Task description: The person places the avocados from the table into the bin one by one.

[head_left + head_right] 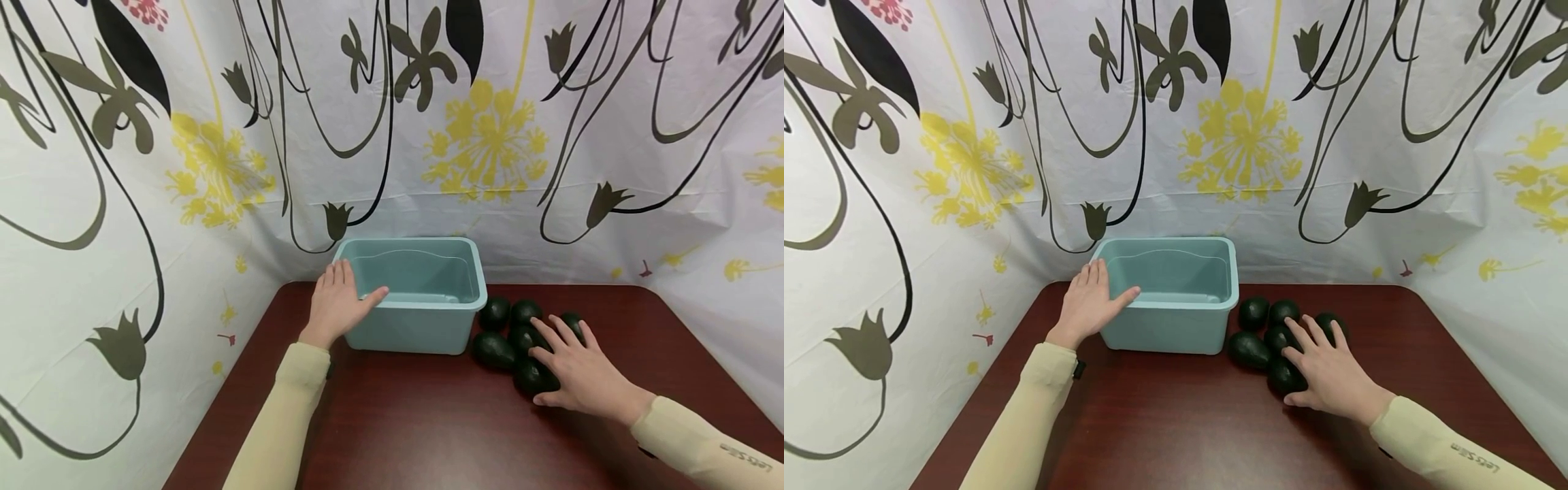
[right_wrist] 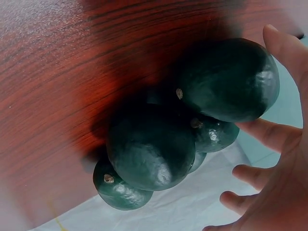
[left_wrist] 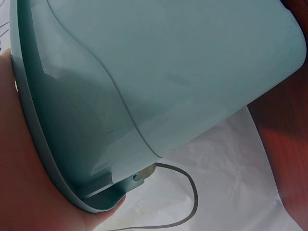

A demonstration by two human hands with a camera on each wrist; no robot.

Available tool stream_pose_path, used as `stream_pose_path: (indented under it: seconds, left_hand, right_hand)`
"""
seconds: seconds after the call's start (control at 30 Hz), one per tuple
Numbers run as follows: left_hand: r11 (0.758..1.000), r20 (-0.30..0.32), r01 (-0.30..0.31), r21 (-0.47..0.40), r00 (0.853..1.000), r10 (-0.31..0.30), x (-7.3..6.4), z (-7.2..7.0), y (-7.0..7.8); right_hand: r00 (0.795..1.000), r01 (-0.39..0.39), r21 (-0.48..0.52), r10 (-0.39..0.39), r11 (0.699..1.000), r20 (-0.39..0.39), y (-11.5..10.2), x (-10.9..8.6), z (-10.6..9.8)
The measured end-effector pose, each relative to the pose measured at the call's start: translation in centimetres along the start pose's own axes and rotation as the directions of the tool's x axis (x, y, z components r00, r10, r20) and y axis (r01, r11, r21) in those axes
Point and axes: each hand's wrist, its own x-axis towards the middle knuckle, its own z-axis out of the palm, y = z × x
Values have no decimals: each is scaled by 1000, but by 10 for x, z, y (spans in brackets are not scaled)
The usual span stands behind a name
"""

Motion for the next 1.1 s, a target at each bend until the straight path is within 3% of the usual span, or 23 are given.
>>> stream_pose_path:
  seconds: [1.1]
  left_hand:
    - [1000, 3, -8, 4, 1000, 8, -2, -1, 1]
  right_hand:
    - [993, 0, -67, -8, 998, -117, -3, -3, 7]
